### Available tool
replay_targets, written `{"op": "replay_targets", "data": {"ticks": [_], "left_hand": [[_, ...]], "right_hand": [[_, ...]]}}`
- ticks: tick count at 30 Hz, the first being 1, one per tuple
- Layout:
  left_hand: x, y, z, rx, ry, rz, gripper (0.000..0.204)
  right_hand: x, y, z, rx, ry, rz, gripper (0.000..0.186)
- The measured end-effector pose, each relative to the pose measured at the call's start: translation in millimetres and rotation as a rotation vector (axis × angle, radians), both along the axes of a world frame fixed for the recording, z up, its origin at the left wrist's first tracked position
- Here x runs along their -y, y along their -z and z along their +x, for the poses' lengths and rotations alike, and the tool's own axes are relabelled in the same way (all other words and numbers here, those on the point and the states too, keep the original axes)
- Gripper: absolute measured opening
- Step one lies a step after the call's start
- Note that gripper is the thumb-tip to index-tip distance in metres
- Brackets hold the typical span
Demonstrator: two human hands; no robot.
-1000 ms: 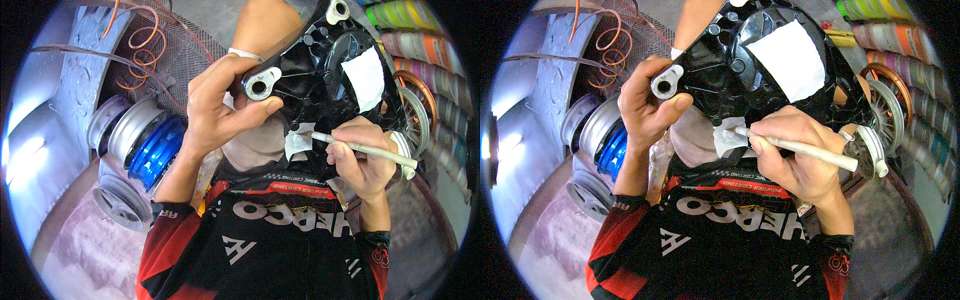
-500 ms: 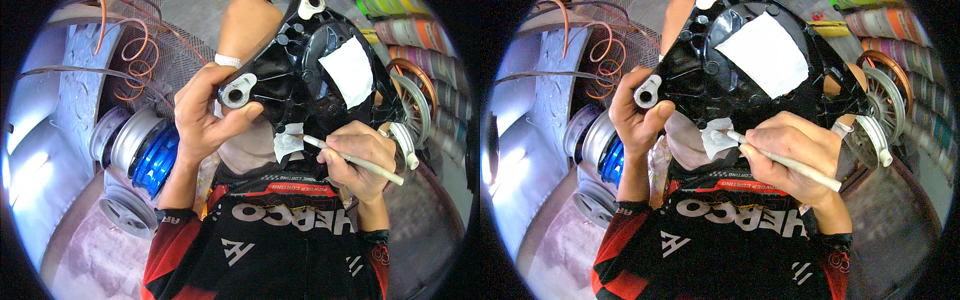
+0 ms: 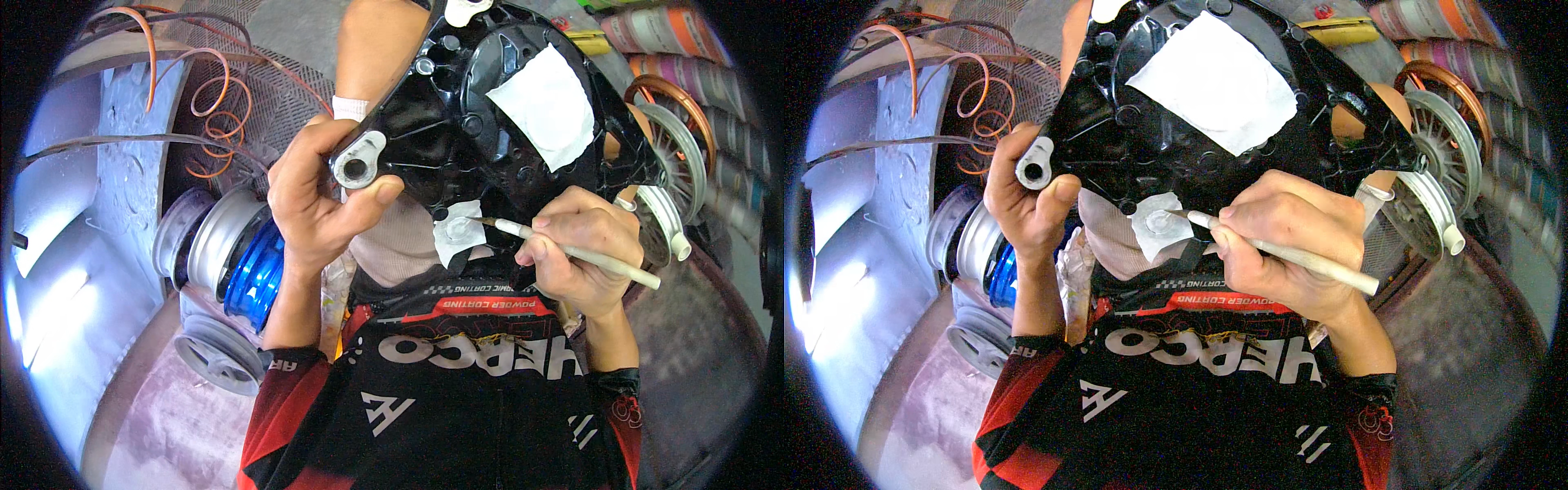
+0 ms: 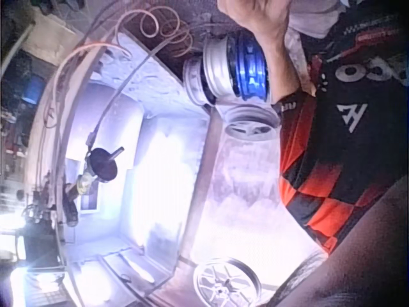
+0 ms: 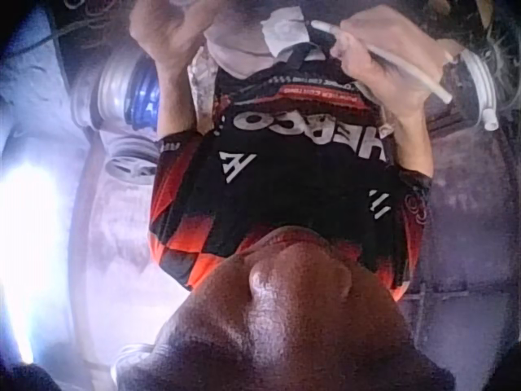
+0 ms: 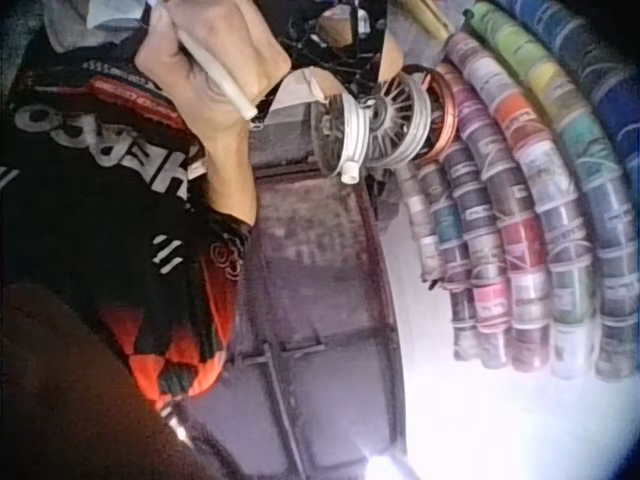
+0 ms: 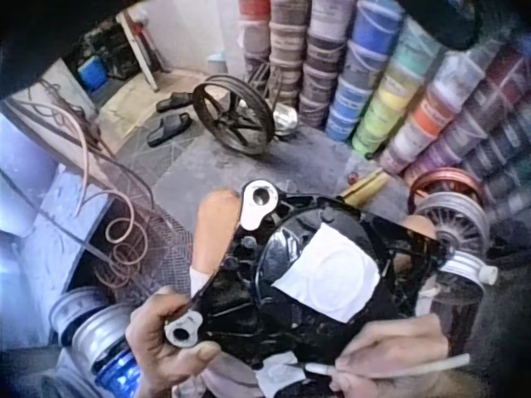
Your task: The person sits on the floor and uses a heat gun on a black mechanical part. They then apply masking tape to specific areas, use a small brush to apply a white substance, and scrape the surface with a metal tool.
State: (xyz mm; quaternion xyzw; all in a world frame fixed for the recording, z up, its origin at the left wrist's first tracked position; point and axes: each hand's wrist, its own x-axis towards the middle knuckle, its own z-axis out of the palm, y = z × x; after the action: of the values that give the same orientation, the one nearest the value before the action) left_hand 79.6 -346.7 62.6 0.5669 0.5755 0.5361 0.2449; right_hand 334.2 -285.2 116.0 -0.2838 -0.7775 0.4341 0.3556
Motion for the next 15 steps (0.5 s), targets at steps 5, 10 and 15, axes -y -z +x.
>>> {"op": "replay_targets", "data": {"ticks": [5, 10, 15], "left_hand": [[0.9, -0.5, 1.2, 0.08, -0.005, -0.005, 0.049], [-2.2, 1.0, 2.6, 0.077, -0.018, 0.053, 0.048], [-1.3, -2.7, 4.8, 0.126, -0.031, 0.013, 0.049]], "right_hand": [[1.3, -10.3, 2.2, 0.044, -0.037, -0.061, 0.015], [3.7, -9.9, 2.7, 0.076, -0.093, 0.015, 0.012], [-1.1, -13.9, 1.6, 0.141, -0.14, 0.051, 0.018]]}}
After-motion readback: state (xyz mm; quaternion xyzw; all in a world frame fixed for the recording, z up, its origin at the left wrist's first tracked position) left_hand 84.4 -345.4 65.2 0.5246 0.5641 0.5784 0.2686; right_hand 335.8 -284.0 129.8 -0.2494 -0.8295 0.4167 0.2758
